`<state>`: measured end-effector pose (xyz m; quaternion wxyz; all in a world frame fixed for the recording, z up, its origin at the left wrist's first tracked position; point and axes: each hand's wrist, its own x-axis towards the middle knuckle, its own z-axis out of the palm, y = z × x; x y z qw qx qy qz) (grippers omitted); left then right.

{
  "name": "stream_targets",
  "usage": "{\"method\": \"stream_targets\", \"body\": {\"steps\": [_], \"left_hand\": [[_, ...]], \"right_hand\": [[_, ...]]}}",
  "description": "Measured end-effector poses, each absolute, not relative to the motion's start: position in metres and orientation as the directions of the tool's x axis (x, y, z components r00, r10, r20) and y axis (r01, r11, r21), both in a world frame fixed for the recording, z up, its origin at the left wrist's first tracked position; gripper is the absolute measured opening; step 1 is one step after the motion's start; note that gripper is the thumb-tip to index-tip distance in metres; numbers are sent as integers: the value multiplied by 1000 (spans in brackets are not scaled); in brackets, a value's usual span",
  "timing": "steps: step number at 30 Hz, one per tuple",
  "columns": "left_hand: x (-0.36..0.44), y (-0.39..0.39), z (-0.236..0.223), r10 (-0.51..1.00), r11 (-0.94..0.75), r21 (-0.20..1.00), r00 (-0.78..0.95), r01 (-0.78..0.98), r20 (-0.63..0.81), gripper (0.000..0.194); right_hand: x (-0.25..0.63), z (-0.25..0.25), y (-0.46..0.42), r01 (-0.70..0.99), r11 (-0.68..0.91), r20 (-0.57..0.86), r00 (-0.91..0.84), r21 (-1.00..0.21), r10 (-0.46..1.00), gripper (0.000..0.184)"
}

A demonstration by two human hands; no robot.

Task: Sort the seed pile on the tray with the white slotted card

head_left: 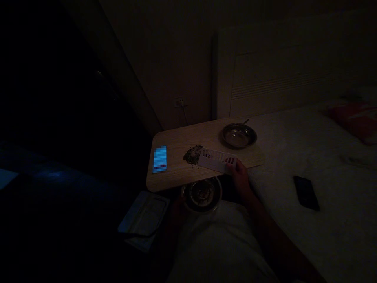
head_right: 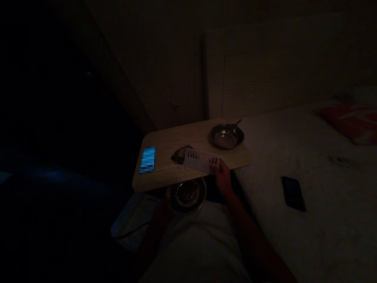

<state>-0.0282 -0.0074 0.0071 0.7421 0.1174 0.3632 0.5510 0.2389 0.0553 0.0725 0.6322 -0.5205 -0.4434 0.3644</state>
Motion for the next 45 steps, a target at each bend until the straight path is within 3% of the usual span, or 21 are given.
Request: {"method": "stream_targets", "body": {"steps": [17, 31, 41, 45], "left_hand": [[-26, -9, 15, 919, 357, 561, 175, -747, -353, 47], [-29, -7, 7, 881, 389, 563, 115, -729, -460, 28], [-30, -8, 4, 907, 375, 568, 165, -732, -387, 42], [-29, -8, 9, 907, 371, 564, 156, -738, -392, 39]], "right_hand": [[238, 68, 53, 18, 203, 199, 316, -979, 928, 26], [237, 69, 51, 9, 180, 176, 268, -984, 947, 27], [242, 68, 50, -107, 101, 80, 187, -989, 979, 31], [240, 71, 50, -127, 125, 90, 247, -984, 965, 32]]}}
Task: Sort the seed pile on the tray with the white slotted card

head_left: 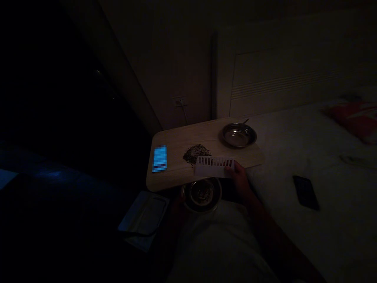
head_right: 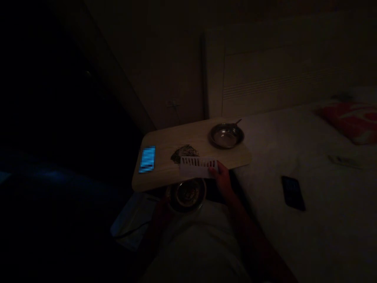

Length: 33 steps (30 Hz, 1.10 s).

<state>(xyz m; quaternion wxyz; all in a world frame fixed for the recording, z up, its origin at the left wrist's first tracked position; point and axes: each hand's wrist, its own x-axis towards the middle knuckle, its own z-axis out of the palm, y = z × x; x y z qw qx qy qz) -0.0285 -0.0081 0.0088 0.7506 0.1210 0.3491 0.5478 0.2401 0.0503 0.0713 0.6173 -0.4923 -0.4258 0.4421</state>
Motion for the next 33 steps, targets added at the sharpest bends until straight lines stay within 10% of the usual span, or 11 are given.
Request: {"method": "stream_targets", "body": {"steps": [21, 33], "left_hand": [[-32, -6, 1, 895, 374, 531, 146, -760, -421, 37], [-27, -6, 14, 920, 352, 575, 159, -739, -359, 43]], "right_hand": [[215, 72, 70, 173, 297, 340, 337, -939, 878, 24], [227, 73, 64, 61, 253, 259, 329, -966, 908, 23]]}}
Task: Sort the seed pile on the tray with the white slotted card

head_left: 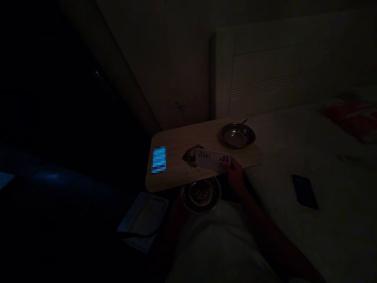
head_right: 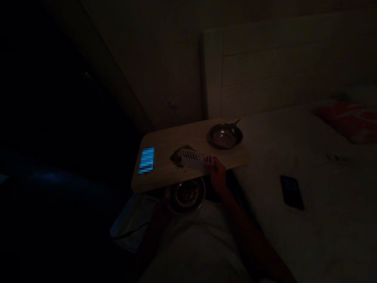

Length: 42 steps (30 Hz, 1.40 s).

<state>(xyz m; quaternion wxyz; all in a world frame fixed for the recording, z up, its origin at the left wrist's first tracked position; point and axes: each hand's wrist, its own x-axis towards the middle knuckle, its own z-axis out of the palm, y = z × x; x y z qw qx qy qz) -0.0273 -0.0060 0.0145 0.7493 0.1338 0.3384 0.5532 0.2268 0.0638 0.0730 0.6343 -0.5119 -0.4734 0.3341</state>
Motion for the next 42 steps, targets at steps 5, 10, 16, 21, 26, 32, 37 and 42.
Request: {"method": "stream_targets", "body": {"steps": [5, 10, 16, 21, 26, 32, 37, 42], "left_hand": [[-27, -6, 12, 905, 376, 569, 157, -732, -396, 36], [-30, -6, 7, 911, 360, 583, 139, -728, -389, 37], [-29, -6, 7, 923, 351, 575, 169, -739, -346, 41], [-27, -6, 7, 925, 337, 574, 150, -746, -348, 39], [-31, -5, 1, 906, 367, 575, 141, -731, -399, 38], [-35, -6, 4, 883, 410, 585, 144, -700, -447, 33], [-33, -9, 14, 899, 389, 604, 143, -696, -414, 37], [-29, -7, 16, 897, 391, 614, 134, -686, -421, 44]], "right_hand": [[230, 77, 60, 36, 247, 245, 326, -968, 913, 21], [232, 77, 55, 16, 237, 227, 362, -971, 904, 23], [236, 77, 52, 11, 235, 222, 370, -972, 902, 22], [234, 76, 50, -20, 202, 181, 362, -979, 915, 21], [231, 72, 50, -92, 185, 142, 356, -978, 924, 26], [232, 71, 50, -78, 197, 161, 335, -977, 928, 24], [231, 75, 49, -71, 181, 145, 353, -981, 924, 24], [229, 77, 47, -73, 168, 135, 335, -983, 933, 25]]}}
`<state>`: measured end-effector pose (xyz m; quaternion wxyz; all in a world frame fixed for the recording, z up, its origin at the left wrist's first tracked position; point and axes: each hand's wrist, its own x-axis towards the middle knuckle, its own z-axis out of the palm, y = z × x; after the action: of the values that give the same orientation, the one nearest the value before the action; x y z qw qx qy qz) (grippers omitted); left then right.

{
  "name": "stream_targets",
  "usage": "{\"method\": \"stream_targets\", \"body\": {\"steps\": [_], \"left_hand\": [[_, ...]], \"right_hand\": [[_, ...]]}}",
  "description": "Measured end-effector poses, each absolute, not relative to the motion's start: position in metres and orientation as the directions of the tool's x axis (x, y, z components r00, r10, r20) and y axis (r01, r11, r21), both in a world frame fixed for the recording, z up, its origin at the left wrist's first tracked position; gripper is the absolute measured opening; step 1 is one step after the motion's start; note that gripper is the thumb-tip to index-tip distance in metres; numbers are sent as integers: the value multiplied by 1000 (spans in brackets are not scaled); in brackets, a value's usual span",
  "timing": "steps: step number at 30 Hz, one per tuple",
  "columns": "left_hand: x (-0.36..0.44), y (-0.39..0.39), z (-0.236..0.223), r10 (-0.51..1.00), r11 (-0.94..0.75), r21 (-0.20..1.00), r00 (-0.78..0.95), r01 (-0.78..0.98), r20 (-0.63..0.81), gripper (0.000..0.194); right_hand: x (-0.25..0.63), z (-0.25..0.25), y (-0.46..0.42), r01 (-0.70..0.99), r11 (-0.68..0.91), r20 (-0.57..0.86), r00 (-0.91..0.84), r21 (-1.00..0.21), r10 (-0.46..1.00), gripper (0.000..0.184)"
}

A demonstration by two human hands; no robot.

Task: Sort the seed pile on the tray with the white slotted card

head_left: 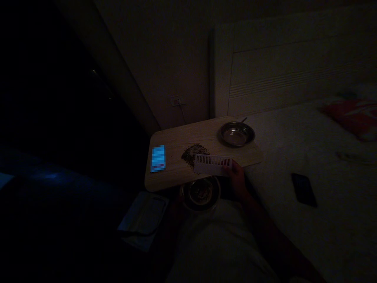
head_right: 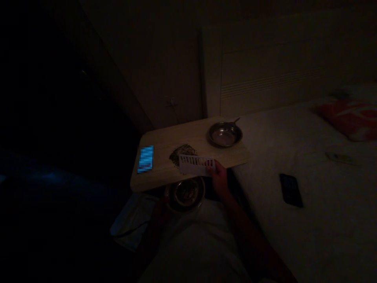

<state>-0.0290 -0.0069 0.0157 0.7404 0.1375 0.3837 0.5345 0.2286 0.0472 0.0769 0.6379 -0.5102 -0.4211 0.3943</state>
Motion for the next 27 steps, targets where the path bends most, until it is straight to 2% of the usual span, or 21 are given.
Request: {"method": "stream_targets", "body": {"steps": [4, 8, 16, 21, 27], "left_hand": [[-28, -7, 17, 890, 403, 613, 135, -680, -436, 34], [-28, -8, 21, 882, 423, 604, 154, -675, -446, 40], [-29, -8, 22, 887, 420, 598, 171, -683, -428, 36], [-30, -6, 18, 893, 414, 589, 184, -694, -411, 47], [-32, -4, 3, 887, 404, 575, 150, -711, -437, 36]], "right_hand": [[228, 77, 48, -89, 174, 135, 341, -981, 930, 24], [227, 77, 48, -80, 178, 142, 334, -981, 932, 25], [223, 76, 49, -73, 192, 158, 329, -979, 931, 23], [221, 75, 49, -62, 197, 167, 327, -978, 930, 23], [221, 74, 48, -83, 184, 152, 297, -979, 943, 23]]}}
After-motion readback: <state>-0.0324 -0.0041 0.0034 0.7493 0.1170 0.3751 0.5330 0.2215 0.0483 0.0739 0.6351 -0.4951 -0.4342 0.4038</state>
